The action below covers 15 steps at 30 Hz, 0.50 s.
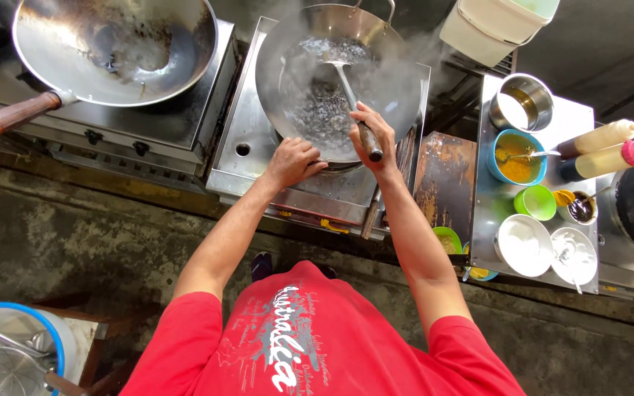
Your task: The person rinses sliced mushrooms in a green bowl under running water, then places them in a wok of boiling water and stirs with a ladle. The person also handles a bowl of sliced carrots and sets both bowls on a stainless steel counter.
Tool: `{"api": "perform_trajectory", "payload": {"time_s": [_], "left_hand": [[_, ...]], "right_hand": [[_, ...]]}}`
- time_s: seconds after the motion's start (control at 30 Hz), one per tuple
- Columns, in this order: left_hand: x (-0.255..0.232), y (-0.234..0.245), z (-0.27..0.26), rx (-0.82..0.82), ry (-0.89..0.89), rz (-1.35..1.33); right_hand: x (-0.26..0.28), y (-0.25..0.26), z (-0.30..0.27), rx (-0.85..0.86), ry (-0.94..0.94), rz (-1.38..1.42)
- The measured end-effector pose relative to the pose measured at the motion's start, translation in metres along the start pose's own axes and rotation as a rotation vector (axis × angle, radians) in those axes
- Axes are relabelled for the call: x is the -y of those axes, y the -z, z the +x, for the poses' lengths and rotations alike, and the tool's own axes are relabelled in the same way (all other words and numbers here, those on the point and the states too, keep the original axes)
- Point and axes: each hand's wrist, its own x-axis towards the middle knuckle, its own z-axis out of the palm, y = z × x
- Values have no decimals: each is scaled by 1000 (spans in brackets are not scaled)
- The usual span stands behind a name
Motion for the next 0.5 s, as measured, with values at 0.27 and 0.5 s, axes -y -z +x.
{"api": "perform_trajectory", "payload": {"time_s": [0.27,0.5], "left_hand": [[2,-4,3,58,43,-100],[-6,4,6,54,81,-100]], "right_hand": [[6,9,4,5,35,-84],[45,45,-10,117,-49,-26]]}}
